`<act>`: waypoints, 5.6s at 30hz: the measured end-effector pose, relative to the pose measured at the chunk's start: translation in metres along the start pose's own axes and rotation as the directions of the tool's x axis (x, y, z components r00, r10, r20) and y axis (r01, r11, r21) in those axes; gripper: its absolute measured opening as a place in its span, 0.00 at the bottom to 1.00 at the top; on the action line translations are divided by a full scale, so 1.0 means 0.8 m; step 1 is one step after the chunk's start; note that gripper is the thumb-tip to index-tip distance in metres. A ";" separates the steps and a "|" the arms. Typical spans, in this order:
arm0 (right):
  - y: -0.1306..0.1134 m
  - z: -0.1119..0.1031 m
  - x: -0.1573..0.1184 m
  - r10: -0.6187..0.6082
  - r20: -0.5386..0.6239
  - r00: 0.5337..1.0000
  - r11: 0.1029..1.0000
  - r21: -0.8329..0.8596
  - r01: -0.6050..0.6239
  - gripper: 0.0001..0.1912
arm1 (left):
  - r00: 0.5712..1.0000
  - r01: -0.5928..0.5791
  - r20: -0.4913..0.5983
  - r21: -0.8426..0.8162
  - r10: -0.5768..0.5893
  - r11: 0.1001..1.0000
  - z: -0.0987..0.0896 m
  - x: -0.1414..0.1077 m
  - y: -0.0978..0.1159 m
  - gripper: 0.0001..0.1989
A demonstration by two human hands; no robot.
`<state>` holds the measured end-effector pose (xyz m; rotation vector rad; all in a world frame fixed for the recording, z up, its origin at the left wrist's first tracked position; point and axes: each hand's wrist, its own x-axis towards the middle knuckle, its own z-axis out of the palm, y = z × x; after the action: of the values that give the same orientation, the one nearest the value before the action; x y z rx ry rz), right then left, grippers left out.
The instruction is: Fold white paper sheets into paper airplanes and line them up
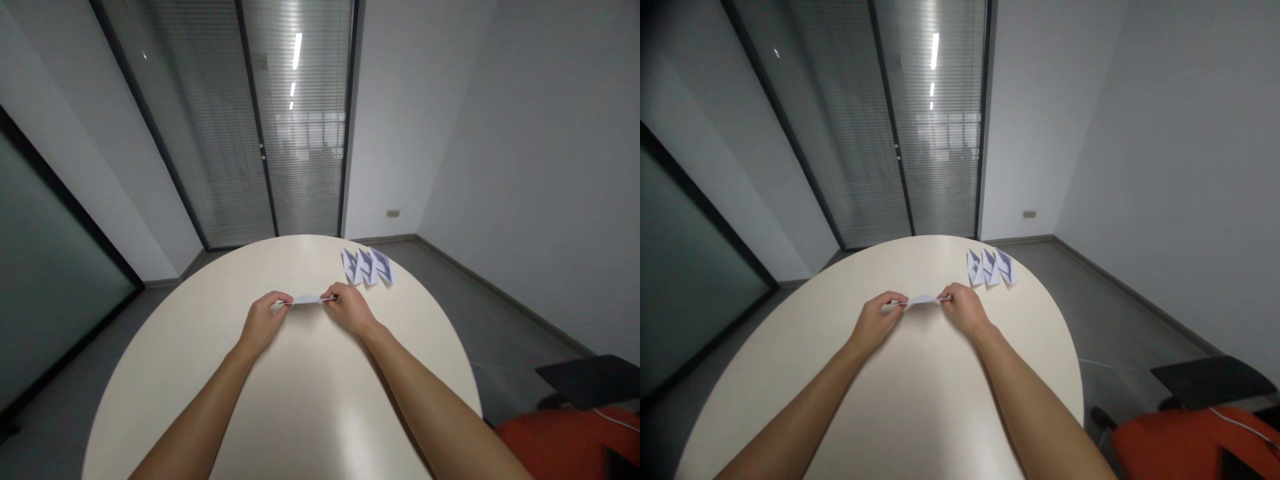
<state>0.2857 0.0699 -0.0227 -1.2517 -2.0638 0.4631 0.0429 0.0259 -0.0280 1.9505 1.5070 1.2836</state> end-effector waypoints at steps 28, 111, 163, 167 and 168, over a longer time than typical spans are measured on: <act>0.018 0.006 -0.002 -0.242 0.238 0.941 0.966 -0.028 0.256 0.12 | 0.952 -0.128 0.305 0.504 -0.037 0.854 -0.015 -0.010 0.007 0.13; -0.008 -0.009 -0.006 -0.341 0.363 0.867 0.905 -0.123 0.407 0.09 | 0.897 -0.313 0.419 0.380 0.139 0.870 0.016 -0.017 -0.017 0.21; 0.015 0.000 -0.006 -0.167 0.246 0.955 0.983 -0.035 0.181 0.11 | 0.929 -0.313 0.312 0.380 0.198 0.871 0.018 -0.019 -0.021 0.19; 0.016 0.000 -0.006 -0.210 0.221 0.952 0.977 0.021 0.211 0.10 | 0.941 -0.295 0.269 0.360 0.204 0.885 0.019 -0.019 -0.019 0.17; 0.016 -0.001 -0.006 -0.224 0.212 0.951 0.975 0.040 0.220 0.10 | 0.944 -0.288 0.258 0.351 0.204 0.891 0.019 -0.019 -0.017 0.17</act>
<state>0.2955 0.0715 -0.0316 -0.9792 -2.3458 0.5281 0.0473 0.0211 -0.0527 2.5126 1.5243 0.8689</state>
